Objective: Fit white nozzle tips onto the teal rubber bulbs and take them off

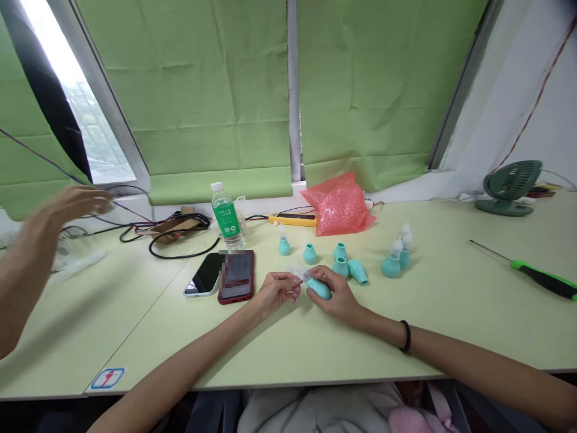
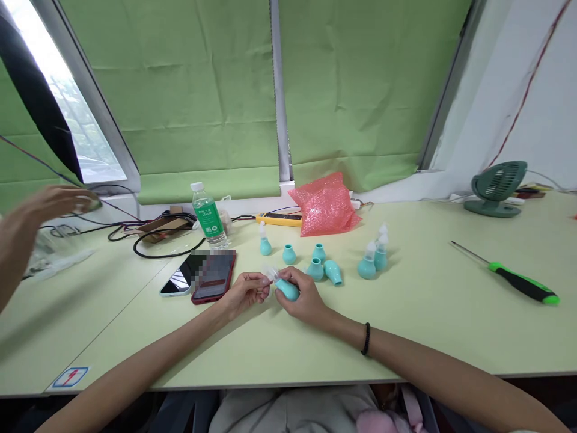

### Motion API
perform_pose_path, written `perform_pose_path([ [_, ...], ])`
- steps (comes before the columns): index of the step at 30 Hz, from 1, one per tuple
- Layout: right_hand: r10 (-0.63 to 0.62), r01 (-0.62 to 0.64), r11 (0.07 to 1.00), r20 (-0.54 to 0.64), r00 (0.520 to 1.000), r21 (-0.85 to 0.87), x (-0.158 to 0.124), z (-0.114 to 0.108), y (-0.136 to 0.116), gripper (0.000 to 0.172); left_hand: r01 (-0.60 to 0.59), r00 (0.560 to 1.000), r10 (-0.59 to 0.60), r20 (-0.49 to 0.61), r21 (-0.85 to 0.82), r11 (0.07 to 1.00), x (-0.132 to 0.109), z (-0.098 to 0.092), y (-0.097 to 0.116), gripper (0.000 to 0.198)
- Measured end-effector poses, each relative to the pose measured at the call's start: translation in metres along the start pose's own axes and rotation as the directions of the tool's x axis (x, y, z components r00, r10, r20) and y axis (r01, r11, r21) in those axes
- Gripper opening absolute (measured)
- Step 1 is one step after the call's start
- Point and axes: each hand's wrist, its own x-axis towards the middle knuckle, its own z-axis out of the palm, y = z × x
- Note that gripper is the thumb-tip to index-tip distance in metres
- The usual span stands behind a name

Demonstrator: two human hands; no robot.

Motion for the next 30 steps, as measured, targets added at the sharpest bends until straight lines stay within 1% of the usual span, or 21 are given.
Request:
perform_pose_path([
  [2,-0.05,0.049,0.996,-0.01,0.999,-0.081,0.0005,-0.0002,0.0013,0.016,0.018,1.0,-0.018,-0.018,0.019,1.0,0.0011,-0.0013,-0.0004,0.013],
  [4,-0.085,0.082,0.987,-0.018,0.996,-0.141,0.0014,-0.0003,0.0019,0.016,0.005,0.999,-0.002,-0.048,0.056,0.998,0.0017,-0.0011,-0.0003,0.013],
  [8,-0.106,0.097,0.975,-0.036,0.994,-0.201,0.0029,0.0,0.0023,0.016,-0.034,0.995,0.044,-0.093,0.103,0.994,0.0007,0.0023,0.0009,0.02],
  [11,-0.122,0.11,0.971,-0.048,0.991,-0.21,0.0037,0.0001,0.0023,0.016,-0.037,0.996,0.044,-0.082,0.085,0.996,0.0001,0.0032,0.0009,0.024],
  [15,-0.096,0.083,0.976,-0.055,0.994,-0.202,0.0042,-0.0002,0.0013,0.015,-0.043,0.998,0.045,-0.052,0.03,0.999,0.0012,0.0013,0.0005,0.024],
  [18,-0.091,0.079,0.977,-0.051,0.995,-0.199,0.0037,-0.0004,0.0008,0.015,-0.04,0.998,0.041,-0.041,0.032,0.999,0.0018,0.0004,0.0007,0.024],
  [23,-0.124,0.114,0.971,-0.036,0.992,-0.209,0.0018,0.0005,0.0036,0.017,0.002,0.997,0.001,-0.073,0.043,0.999,0.002,-0.0005,0.001,0.022],
  [27,-0.163,0.159,0.954,0.004,0.987,-0.256,0.0011,0.0007,0.0072,0.019,0.03,0.997,-0.029,-0.07,0.013,0.999,0.002,-0.0016,0.001,0.017],
  [30,-0.174,0.173,0.953,0.019,0.985,-0.249,0.0007,0.0006,0.0073,0.02,0.034,0.997,-0.034,-0.065,-0.004,0.999,0.0015,-0.0015,0.0015,0.012],
])
